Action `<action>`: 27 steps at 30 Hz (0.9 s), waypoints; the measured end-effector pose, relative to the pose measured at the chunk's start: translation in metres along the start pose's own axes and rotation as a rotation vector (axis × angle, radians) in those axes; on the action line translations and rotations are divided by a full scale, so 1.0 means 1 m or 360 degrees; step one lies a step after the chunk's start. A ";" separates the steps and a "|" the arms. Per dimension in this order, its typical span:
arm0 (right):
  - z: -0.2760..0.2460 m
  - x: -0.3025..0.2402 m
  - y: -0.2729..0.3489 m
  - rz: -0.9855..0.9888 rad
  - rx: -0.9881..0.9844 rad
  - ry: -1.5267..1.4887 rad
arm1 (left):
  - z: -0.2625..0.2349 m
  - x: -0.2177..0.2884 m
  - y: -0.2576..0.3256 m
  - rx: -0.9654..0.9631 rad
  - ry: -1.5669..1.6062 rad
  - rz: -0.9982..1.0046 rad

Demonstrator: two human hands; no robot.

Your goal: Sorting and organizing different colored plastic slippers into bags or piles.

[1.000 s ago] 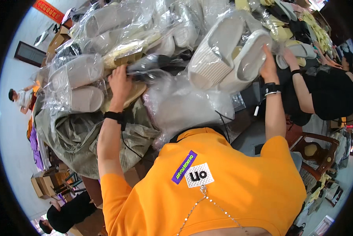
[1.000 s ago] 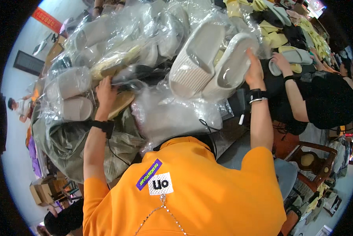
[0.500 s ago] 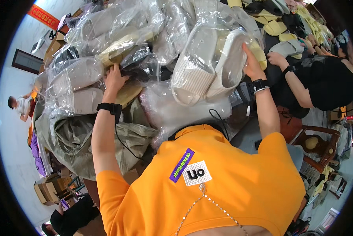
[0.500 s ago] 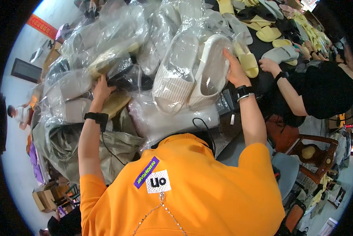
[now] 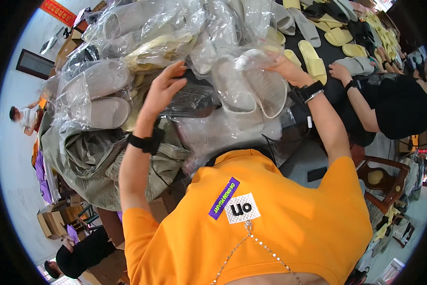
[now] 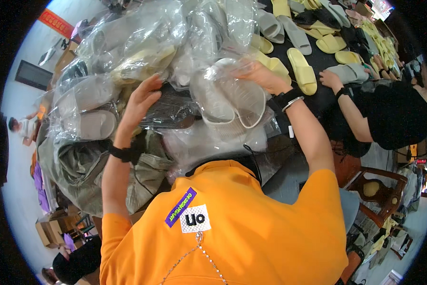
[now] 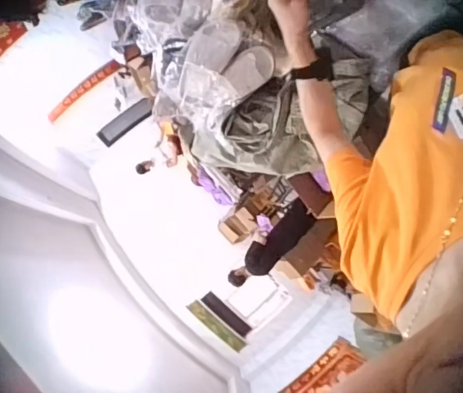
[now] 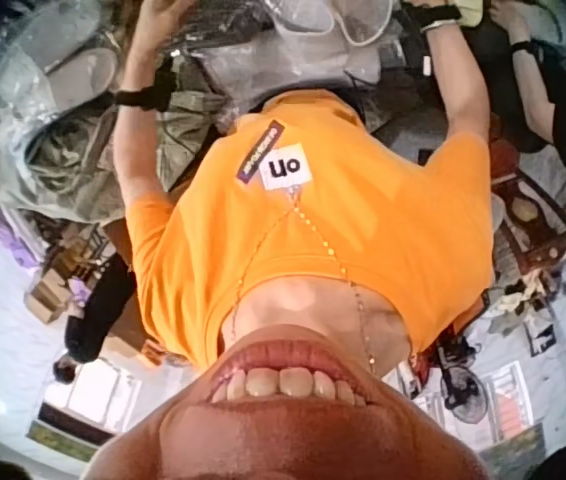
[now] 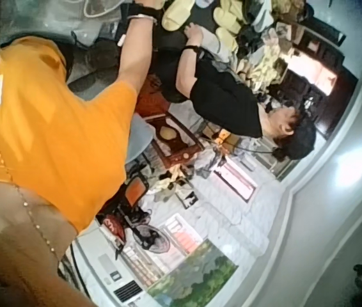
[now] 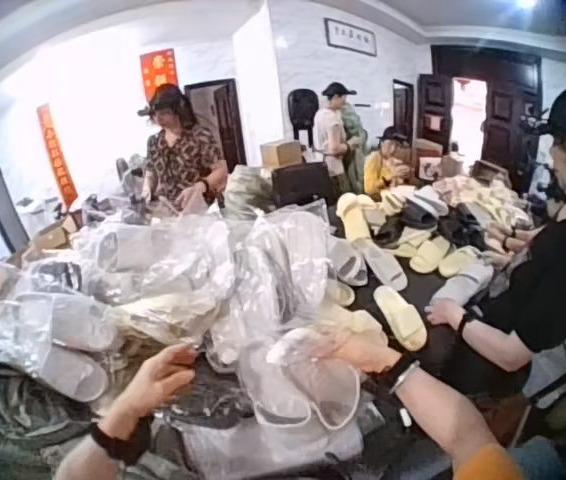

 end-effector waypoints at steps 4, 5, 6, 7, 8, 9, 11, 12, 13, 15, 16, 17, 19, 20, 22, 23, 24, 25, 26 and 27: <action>0.012 0.001 -0.023 -0.0033 -0.0122 0.0047 | 0.044 0.035 -0.019 0.0280 0.0087 0.0526; 0.012 0.000 -0.024 -0.0083 -0.0111 0.0116 | 0.056 0.038 -0.025 0.0404 -0.0045 0.0618; 0.015 -0.001 -0.025 -0.0140 -0.0108 0.0176 | 0.064 0.040 -0.031 0.0532 -0.0191 0.0701; 0.016 -0.004 -0.024 -0.0186 -0.0094 0.0238 | 0.066 0.040 -0.036 0.0656 -0.0339 0.0783; 0.017 -0.007 -0.023 -0.0231 -0.0079 0.0301 | 0.067 0.036 -0.043 0.0595 -0.0541 0.0822; 0.016 -0.010 -0.021 -0.0274 -0.0054 0.0359 | 0.068 0.034 -0.052 0.0520 -0.0742 0.0861; 0.016 -0.012 -0.019 -0.0156 -0.0133 0.0265 | 0.071 0.029 -0.060 0.0407 -0.0954 0.0903; 0.014 -0.010 -0.018 -0.0099 -0.0156 0.0210 | 0.071 0.034 -0.064 0.0357 -0.0966 0.0917; 0.008 -0.005 -0.018 -0.0076 -0.0120 0.0161 | 0.070 0.038 -0.067 0.0306 -0.0979 0.0931; -0.011 0.014 -0.013 -0.0030 -0.0039 0.0061 | 0.069 0.043 -0.074 0.0136 -0.0856 0.0801; -0.023 0.026 -0.007 -0.0066 0.0140 0.0036 | 0.070 0.045 -0.076 0.0054 -0.0791 0.0731; -0.035 0.041 0.000 -0.0101 0.0320 0.0012 | 0.070 0.048 -0.077 0.0089 -0.0727 0.0727; -0.061 0.079 0.024 -0.0057 0.0770 -0.0118 | 0.074 0.057 -0.079 0.0139 -0.0593 0.0720; -0.071 0.102 0.040 0.0030 0.1021 -0.0216 | 0.075 0.066 -0.079 0.0208 -0.0563 0.0778; -0.068 0.133 0.066 0.0299 0.1350 -0.0378 | 0.082 0.077 -0.084 0.0166 -0.0369 0.0655; -0.062 0.145 0.080 0.0478 0.1441 -0.0438 | 0.088 0.078 -0.088 0.0149 -0.0273 0.0587; -0.058 0.163 0.093 0.0537 0.1412 -0.0538 | 0.095 0.081 -0.095 0.0210 -0.0272 0.0779; -0.048 0.172 0.103 0.0543 0.1385 -0.0620 | 0.102 0.083 -0.100 0.0208 -0.0183 0.0731; -0.039 0.190 0.112 0.0568 0.1343 -0.0708 | 0.108 0.088 -0.103 0.0206 -0.0096 0.0681; -0.033 0.208 0.121 0.0577 0.1317 -0.0800 | 0.116 0.094 -0.108 0.0194 -0.0009 0.0648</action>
Point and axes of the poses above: each hand's wrist, its own y-axis away from the middle knuckle, its own z-axis out of the palm, x = y × z, the point moved 3 cm from there along -y, towards the middle knuckle, and after that the axes turned 4 degrees about y, right-handed, at the moved point
